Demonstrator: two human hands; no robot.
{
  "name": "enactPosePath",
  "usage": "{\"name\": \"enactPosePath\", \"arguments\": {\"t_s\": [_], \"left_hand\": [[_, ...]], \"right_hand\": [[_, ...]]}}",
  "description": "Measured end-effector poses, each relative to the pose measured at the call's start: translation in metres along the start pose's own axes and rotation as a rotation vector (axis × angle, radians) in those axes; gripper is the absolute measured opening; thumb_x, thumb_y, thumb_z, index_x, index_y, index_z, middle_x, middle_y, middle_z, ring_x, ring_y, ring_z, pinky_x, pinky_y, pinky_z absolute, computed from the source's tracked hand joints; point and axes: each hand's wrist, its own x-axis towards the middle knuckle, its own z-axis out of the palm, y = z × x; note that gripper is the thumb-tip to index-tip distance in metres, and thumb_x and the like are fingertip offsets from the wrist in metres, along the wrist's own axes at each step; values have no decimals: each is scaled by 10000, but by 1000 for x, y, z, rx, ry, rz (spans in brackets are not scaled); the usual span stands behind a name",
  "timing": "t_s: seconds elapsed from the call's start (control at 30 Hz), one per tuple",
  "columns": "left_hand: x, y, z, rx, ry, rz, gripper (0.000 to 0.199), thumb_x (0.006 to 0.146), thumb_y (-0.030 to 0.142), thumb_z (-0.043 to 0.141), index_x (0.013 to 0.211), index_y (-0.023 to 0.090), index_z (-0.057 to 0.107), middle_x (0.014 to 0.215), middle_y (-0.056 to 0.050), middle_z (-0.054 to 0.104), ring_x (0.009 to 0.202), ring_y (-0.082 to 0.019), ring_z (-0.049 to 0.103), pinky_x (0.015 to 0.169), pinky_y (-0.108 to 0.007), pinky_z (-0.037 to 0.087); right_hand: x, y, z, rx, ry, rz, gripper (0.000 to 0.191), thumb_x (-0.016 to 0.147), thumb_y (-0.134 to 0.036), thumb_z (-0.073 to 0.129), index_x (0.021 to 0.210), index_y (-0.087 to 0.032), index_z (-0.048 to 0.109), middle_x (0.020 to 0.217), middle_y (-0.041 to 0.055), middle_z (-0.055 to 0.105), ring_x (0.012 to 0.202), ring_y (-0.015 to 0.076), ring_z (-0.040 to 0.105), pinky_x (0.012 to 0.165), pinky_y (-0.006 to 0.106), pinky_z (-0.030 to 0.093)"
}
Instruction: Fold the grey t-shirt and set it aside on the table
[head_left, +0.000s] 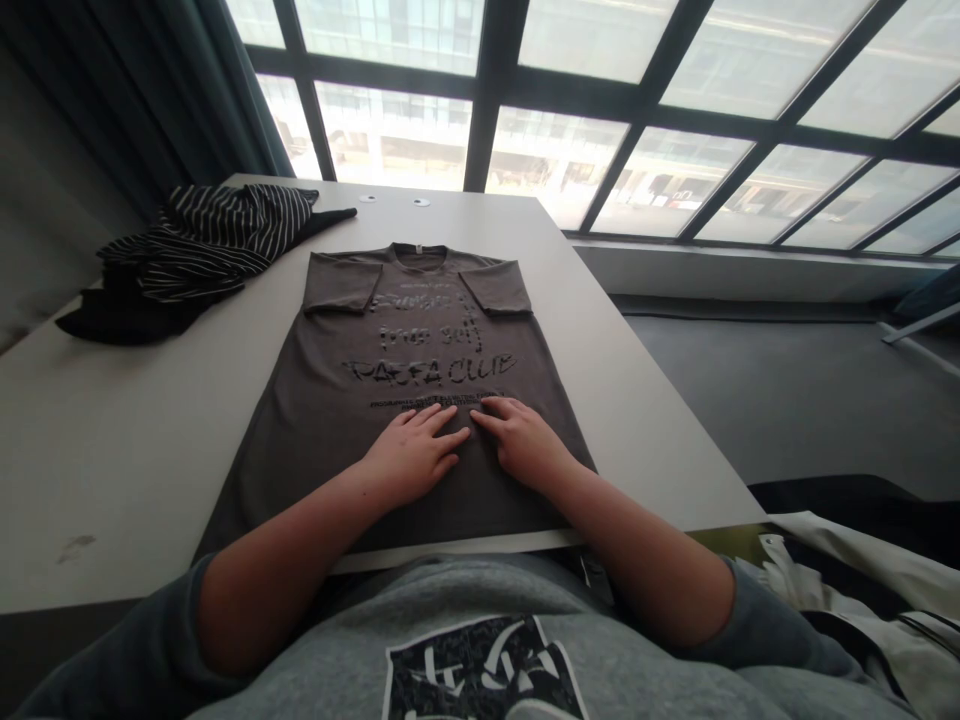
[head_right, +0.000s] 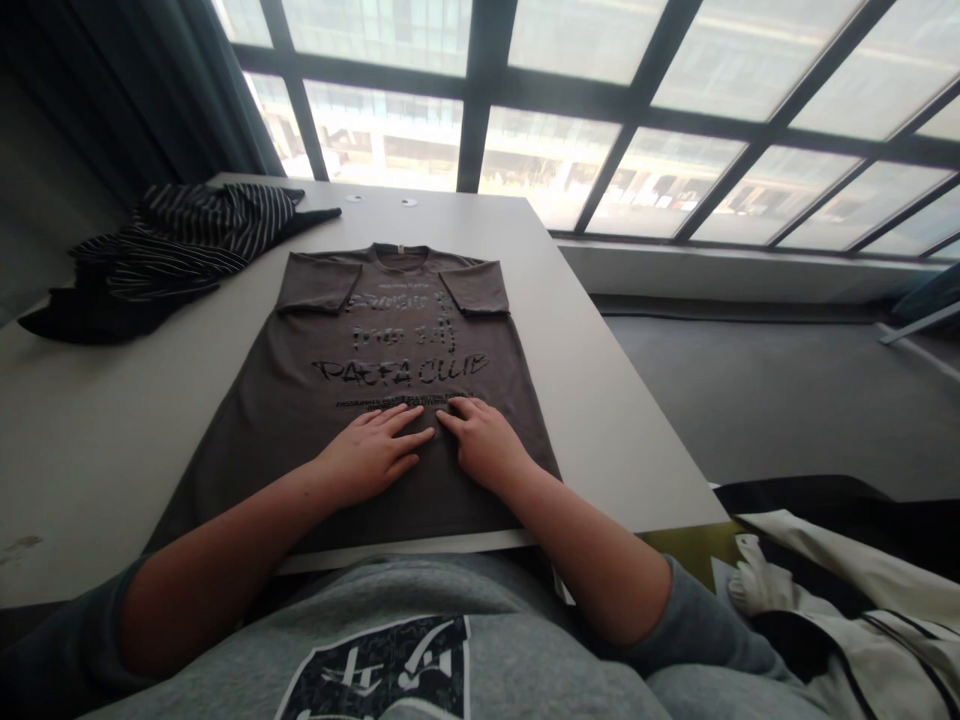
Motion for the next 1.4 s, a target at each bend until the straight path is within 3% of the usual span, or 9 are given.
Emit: {"name": "enactPosePath", "arguments": {"t_s": [0.1, 0.27, 0.47, 0.73, 0.97, 1.13, 1.4], "left_hand": [[0, 0, 1, -23, 6, -5, 473, 1050, 440, 528, 1519, 406, 574, 1713, -29, 376, 1569, -319, 365, 1259, -545, 313], [0, 0, 3, -16, 0, 10, 475, 1037, 434, 549, 1509, 391, 586, 1717, -40, 367, 1573, -330, 355, 1259, -555, 309], [0, 0, -1, -5, -19, 12, 487, 1036, 442, 559, 1522, 416, 563, 1718, -36, 367, 1571, -337, 357, 1247, -557, 325], [1, 2, -5, 12, -50, 24, 521, 1024, 418, 591, 1542, 389, 547, 1729, -66, 337, 1577, -357, 340, 1246, -574, 318], [0, 2, -7, 46, -71, 30, 532, 1032, 413, 587, 1559, 388, 528, 1733, -79, 324, 1577, -359, 340, 1246, -573, 323], [-1, 3, -8, 42, -69, 36, 533, 1044, 413, 572, 1574, 380, 515, 1730, -94, 325, 1586, -360, 318, 1250, -571, 313], [-1, 3, -7, 50, -67, 38, 535, 1043, 420, 582, 1572, 387, 512, 1735, -87, 314, 1581, -353, 333, 1244, -569, 327]], "right_hand": [[-3, 3, 2, 2, 38, 23, 597, 859, -2, 549, 1429, -129, 678, 1487, 195, 595, 1369, 300, 535, 1203, 468, 419], [-2, 0, 5, 45, 28, -131, 606, 858, -20, 603, 1421, -225, 693, 1492, 163, 585, 1384, 306, 505, 1190, 501, 429], [4, 6, 5, -12, 19, 5, 615, 875, -18, 565, 1468, -159, 651, 1477, 188, 588, 1375, 297, 538, 1203, 459, 419], [2, 6, -6, 4, -90, -24, 608, 893, -35, 586, 1447, -268, 679, 1503, 151, 582, 1391, 302, 542, 1171, 471, 452], [7, -3, -8, -69, -76, 5, 628, 904, -44, 565, 1508, -203, 622, 1458, 181, 607, 1357, 322, 560, 1177, 472, 445], [5, -2, -15, 49, -111, 62, 657, 856, 14, 488, 1492, -104, 606, 1528, 176, 581, 1423, 264, 535, 1220, 402, 417], [5, -6, -17, 36, -135, 76, 599, 868, -5, 524, 1424, -158, 684, 1552, 163, 565, 1433, 299, 526, 1219, 443, 420]]}}
